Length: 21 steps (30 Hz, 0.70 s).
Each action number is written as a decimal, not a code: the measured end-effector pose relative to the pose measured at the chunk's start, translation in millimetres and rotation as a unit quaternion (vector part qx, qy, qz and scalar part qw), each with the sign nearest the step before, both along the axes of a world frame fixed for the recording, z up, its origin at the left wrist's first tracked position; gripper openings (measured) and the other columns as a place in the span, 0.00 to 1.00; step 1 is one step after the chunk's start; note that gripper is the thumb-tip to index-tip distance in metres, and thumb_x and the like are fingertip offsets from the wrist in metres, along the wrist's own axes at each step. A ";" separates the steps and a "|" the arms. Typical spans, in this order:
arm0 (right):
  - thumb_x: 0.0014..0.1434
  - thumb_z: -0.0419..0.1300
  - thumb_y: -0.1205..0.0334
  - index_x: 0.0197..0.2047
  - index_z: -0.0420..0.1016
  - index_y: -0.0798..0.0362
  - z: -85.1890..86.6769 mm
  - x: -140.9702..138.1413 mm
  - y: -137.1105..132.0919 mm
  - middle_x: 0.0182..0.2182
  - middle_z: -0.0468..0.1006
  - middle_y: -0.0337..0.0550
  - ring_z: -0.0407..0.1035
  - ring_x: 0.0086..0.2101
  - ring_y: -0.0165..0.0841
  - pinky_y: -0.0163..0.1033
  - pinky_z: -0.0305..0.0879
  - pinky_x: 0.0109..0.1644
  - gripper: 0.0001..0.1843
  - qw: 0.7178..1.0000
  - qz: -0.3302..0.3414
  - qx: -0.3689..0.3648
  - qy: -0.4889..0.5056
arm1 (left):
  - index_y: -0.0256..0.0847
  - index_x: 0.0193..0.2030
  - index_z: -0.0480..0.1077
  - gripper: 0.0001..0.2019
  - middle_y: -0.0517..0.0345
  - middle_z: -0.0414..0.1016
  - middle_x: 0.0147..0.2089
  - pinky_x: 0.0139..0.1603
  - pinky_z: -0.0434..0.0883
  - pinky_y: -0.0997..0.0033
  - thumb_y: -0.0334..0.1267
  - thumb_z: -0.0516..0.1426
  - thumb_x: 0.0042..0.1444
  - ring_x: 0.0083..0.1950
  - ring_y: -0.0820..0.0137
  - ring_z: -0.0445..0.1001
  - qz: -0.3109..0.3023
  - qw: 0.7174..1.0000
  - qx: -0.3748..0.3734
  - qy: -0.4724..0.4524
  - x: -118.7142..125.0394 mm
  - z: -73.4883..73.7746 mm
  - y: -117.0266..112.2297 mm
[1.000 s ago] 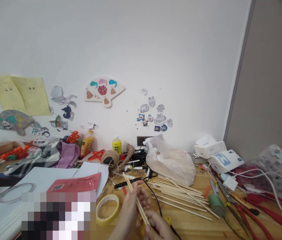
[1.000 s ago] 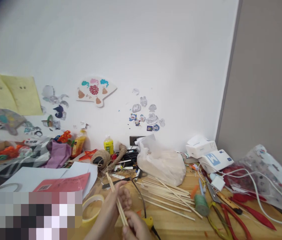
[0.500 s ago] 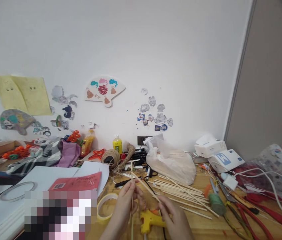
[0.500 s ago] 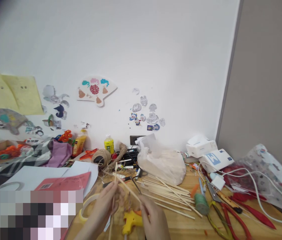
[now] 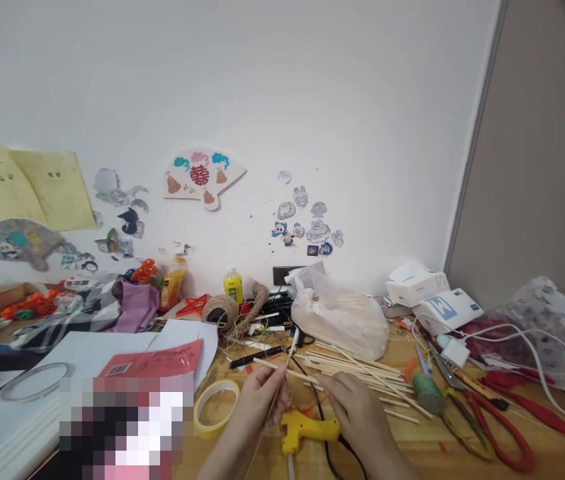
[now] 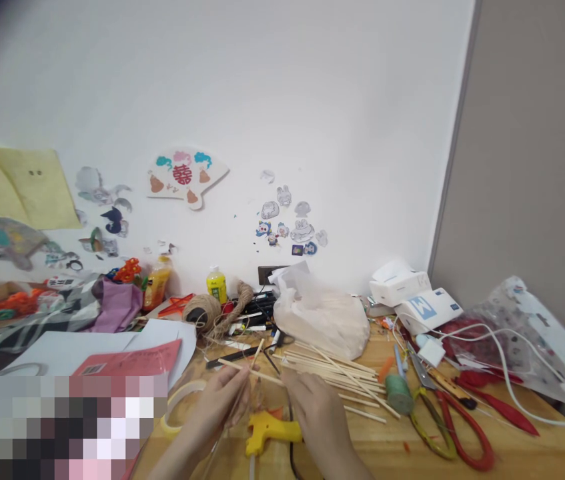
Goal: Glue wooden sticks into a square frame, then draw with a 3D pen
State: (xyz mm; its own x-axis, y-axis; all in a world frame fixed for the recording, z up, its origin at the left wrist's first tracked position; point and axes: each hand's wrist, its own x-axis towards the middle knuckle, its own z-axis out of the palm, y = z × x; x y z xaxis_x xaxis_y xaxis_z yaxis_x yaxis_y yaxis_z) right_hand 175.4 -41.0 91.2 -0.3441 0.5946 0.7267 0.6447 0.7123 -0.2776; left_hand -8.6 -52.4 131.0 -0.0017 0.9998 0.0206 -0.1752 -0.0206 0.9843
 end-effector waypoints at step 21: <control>0.61 0.54 0.61 0.48 0.70 0.53 -10.6 20.9 22.0 0.39 0.74 0.48 0.67 0.41 0.41 0.47 0.64 0.45 0.12 0.991 -0.115 0.000 0.071 | 0.35 0.34 0.70 0.21 0.69 0.62 0.18 0.17 0.43 0.80 0.51 0.63 0.43 0.13 0.85 0.50 0.076 0.990 0.061 -0.098 -16.0 5.9 7.1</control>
State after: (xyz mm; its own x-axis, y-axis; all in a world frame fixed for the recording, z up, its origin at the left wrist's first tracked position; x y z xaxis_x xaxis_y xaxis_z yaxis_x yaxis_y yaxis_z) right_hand 196.3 -19.0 80.5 -0.0939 0.6459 0.7576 0.7441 0.5511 -0.3776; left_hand -24.6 -45.2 136.9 -0.1680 0.9777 0.1257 -0.3483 -0.1782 0.9203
